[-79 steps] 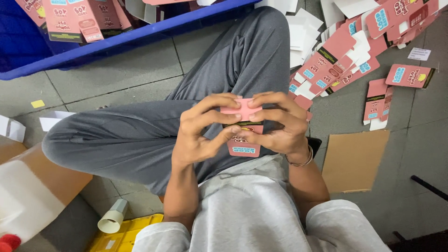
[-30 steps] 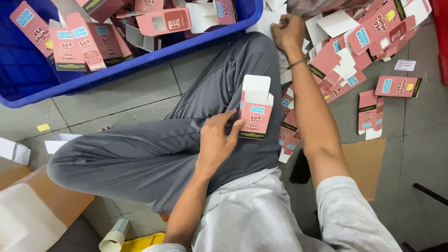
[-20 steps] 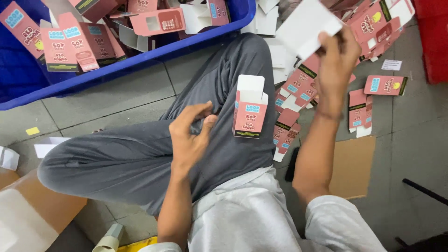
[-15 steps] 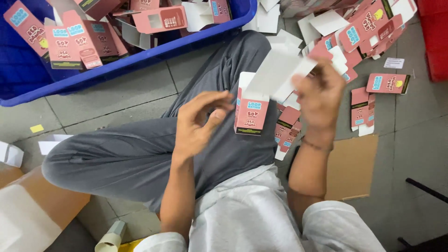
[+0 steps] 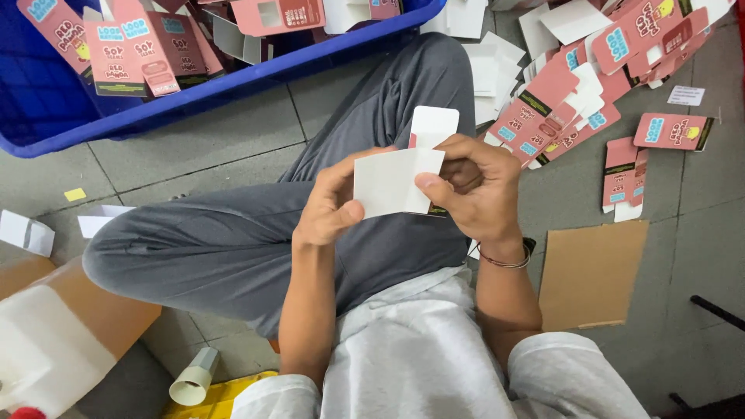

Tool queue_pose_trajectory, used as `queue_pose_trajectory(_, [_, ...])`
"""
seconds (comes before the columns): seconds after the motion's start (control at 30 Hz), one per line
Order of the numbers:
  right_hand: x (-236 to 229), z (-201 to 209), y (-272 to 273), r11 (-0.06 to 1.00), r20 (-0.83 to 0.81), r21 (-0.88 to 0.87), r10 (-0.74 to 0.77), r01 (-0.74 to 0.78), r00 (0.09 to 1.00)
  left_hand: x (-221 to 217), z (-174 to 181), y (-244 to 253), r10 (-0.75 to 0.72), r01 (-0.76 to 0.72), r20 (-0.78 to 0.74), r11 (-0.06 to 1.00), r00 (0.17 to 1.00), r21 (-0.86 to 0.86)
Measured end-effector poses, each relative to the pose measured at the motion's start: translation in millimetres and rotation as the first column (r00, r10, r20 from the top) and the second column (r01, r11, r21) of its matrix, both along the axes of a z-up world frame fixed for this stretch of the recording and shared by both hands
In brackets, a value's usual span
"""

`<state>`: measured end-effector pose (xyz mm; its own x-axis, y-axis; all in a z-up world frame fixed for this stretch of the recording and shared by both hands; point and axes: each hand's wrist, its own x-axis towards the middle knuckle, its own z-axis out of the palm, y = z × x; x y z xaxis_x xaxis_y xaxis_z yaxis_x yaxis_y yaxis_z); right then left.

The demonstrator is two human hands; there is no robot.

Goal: Folding small pink cardboard boxes from flat templates into their final shape and placing them in a storage bin.

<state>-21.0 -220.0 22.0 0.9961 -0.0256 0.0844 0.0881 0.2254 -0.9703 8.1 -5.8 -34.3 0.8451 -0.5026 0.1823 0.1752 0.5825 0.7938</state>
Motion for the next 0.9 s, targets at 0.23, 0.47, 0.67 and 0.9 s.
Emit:
queue_pose_trajectory(0.23, [1.9,22.9,15.7,0.992,0.076,-0.123,0.002,0.007,0.997,5.5,-6.8,-7.1,-0.002,0.003,0.026,1.000,1.000,-0.028])
queue_pose_trajectory(0.47, [-0.9,34.2,10.5,0.932,0.161,-0.362,0.035,0.026,0.986,-4.4,1.3,-11.2,-0.076,0.081,0.035,0.985,0.996,-0.150])
queue_pose_trajectory(0.67, [-12.5,20.3,22.2,0.863,0.255,-0.464,-0.086,0.200,0.963,-3.2,13.5,-5.3,-0.125,0.128,0.081,0.991,0.989,-0.028])
queue_pose_trajectory(0.9, [-26.3,8.0,23.5,0.869,0.178,-0.440,-0.165,0.228,0.970,-1.4,12.7,2.2,-0.172,0.168,0.080,0.984,0.982,0.058])
